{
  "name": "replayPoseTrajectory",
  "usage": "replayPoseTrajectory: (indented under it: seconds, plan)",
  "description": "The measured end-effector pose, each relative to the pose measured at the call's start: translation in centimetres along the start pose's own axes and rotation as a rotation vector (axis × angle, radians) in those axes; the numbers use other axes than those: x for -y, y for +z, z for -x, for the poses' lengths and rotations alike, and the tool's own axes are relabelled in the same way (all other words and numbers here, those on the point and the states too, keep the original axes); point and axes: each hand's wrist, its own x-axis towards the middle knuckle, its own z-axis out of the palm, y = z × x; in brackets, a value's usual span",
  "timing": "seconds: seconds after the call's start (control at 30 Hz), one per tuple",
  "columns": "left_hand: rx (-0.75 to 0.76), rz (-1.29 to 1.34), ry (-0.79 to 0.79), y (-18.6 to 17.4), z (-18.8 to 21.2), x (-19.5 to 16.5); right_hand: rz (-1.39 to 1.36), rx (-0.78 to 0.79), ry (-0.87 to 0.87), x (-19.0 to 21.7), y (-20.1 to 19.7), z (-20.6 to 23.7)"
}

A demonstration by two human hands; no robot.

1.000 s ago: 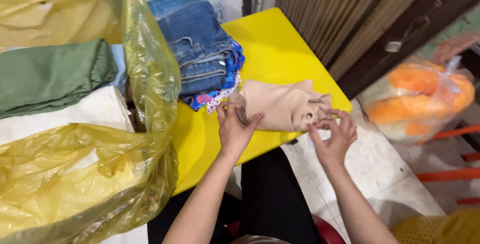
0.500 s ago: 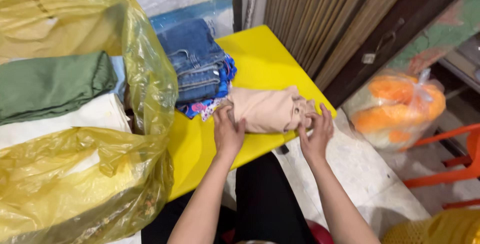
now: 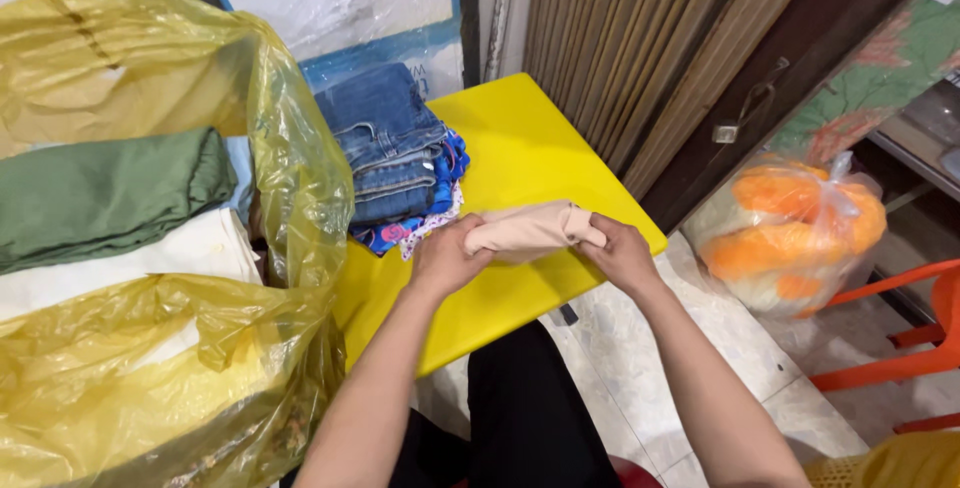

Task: The person folds several garments on a yellow table and places them into a yellow plastic bag. Items handled include a beige buttoned top, denim shorts, a gray garment, a blue patterned garment, and a white patterned garment. The person smooths and folds each item before transferring it to the bag.

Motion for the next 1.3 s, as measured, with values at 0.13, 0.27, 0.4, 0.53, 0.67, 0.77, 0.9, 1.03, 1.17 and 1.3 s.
replayPoseTrajectory:
  seconds: [0.13, 0.27, 0.4, 0.53, 0.67, 0.77, 0.9, 1.03, 1.17, 1.3]
  plan:
    - [0.218, 0.507, -0.092, -2.3, 0.8, 4.0, -0.352, 0.214, 0.062, -0.2, -1.9, -1.1]
    - [0.182, 0.774, -0.237, -3.0, 1.5, 8.6, -0.483, 0.468, 0.228, 0.0, -1.4, -2.3]
    - [0.139, 0.189, -0.419, -3.4, 3.6, 9.3, -0.192, 0.304, 0.183, 1.4, 2.8, -2.5]
    - [-0.05, -0.069, -0.41, -4.4, 5.1, 5.7, -0.067, 0.176, -0.014, 3.0, 4.0, -0.6]
    - [-0.128, -0.201, -0.096, -3.8, 6.8, 1.1, 0.092, 0.016, 0.007, 5.1, 3.2, 3.0]
    - [-0.063, -0.074, 0.148, -3.3, 7.1, -1.3, 0.286, -0.012, -0.054, 7.2, 3.9, 4.3]
    - [0.101, -0.131, 0.066, -1.6, 7.2, -2.5, 0.179, -0.056, -0.018, 9.2, 5.7, 5.5]
    - [-0.092, -0.227, 0.026, 2.0, 7.1, -0.7, 0.028, -0.051, -0.167, 10.8, 8.5, 7.0]
    - [-0.282, -0.028, -0.144, 5.4, 5.5, 3.0, -0.276, 0.078, -0.28, 10.7, 9.5, 7.9]
    - [-0.483, 0.56, -0.39, 6.4, 4.7, 5.8, -0.437, -0.107, -0.224, 9.8, 8.2, 7.6]
